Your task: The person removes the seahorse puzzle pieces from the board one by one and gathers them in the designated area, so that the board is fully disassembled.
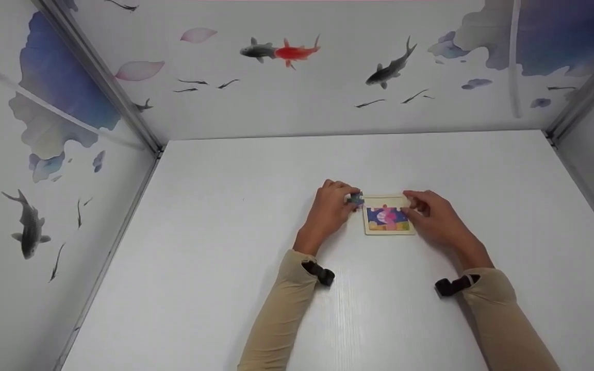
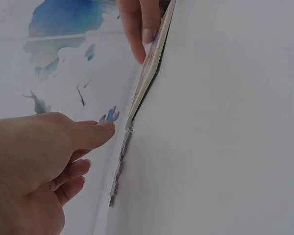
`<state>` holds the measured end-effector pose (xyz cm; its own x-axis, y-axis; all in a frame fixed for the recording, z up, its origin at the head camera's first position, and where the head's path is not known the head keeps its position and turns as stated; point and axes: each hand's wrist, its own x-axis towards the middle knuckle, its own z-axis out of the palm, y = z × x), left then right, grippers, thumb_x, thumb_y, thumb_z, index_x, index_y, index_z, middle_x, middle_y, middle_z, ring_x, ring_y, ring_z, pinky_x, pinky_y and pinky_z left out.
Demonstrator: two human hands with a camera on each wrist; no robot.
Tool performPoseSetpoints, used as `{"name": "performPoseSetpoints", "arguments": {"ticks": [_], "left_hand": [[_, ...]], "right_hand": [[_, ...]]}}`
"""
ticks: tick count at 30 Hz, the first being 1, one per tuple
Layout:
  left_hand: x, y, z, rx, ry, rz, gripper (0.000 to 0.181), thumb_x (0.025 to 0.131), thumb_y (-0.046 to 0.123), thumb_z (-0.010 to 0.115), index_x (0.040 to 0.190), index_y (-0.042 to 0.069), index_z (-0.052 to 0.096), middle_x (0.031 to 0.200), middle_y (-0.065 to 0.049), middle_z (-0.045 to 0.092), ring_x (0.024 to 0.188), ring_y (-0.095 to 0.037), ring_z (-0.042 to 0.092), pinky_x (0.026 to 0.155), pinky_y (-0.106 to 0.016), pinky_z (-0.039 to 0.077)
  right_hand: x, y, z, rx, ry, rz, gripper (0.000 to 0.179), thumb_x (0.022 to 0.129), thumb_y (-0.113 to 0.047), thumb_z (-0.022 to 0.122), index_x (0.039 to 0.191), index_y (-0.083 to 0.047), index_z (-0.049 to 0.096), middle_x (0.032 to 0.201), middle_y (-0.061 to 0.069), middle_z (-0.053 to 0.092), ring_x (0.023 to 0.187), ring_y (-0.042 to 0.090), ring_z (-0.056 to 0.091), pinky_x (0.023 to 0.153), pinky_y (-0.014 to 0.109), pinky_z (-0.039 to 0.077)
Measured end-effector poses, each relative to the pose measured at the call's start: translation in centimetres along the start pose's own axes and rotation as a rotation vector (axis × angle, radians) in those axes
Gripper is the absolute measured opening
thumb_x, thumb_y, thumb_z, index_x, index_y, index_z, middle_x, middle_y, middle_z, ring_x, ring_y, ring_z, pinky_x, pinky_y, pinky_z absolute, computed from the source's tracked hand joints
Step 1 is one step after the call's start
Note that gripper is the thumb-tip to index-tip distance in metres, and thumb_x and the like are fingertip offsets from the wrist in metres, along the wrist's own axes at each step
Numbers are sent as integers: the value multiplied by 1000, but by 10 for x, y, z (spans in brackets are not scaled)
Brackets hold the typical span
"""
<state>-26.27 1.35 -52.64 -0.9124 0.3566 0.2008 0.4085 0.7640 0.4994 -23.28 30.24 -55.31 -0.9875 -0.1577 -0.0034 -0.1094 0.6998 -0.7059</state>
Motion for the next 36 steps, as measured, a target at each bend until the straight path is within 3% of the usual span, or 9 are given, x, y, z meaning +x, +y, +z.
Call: {"name": "performPoseSetpoints", "arguments": {"ticks": [7, 17, 24, 29, 36], "left_hand": [[-8, -25, -13, -30, 25, -19, 33, 100, 21, 80, 133, 19, 78, 133, 1, 77, 125, -19, 63, 111, -40, 50], [-21, -59, -32, -83, 40, -10, 29, 101, 14, 78, 130, 13, 79, 130, -4, 79, 125, -25, 65, 110, -45, 50], [-30, -72, -37, -161, -4, -56, 29, 101, 12, 77, 130, 11, 78, 130, -4, 77, 126, -24, 65, 112, -44, 50], [-34, -77, -41, -241, -71, -91, 29, 102, 9, 75, 131, 10, 77, 131, -6, 74, 125, -23, 64, 112, -40, 52], [-34, -80, -41, -282, -83, -70, 29, 102, 6, 74, 131, 9, 76, 132, -8, 74, 125, -24, 65, 113, -41, 51]], "right_hand": [[-2, 1, 1, 5, -8, 18, 54, 110, -31, 66, 160, -14, 54, 120, 8, 58, 112, 24, 50, 95, 32, 43], [-3, 0, -2, 30, -16, -11, 52, 110, -25, 66, 158, -10, 55, 119, 9, 59, 111, 24, 49, 91, 19, 40], [-2, 0, -1, 13, -14, -2, 52, 110, -27, 65, 159, -12, 55, 120, 9, 59, 111, 24, 50, 92, 23, 40], [-3, -1, -1, 14, -11, -4, 52, 110, -29, 65, 159, -13, 55, 121, 9, 59, 112, 24, 51, 93, 22, 40], [-1, -3, -1, 10, -16, 6, 53, 110, -30, 65, 159, -14, 54, 122, 8, 59, 113, 25, 51, 95, 28, 42]]}}
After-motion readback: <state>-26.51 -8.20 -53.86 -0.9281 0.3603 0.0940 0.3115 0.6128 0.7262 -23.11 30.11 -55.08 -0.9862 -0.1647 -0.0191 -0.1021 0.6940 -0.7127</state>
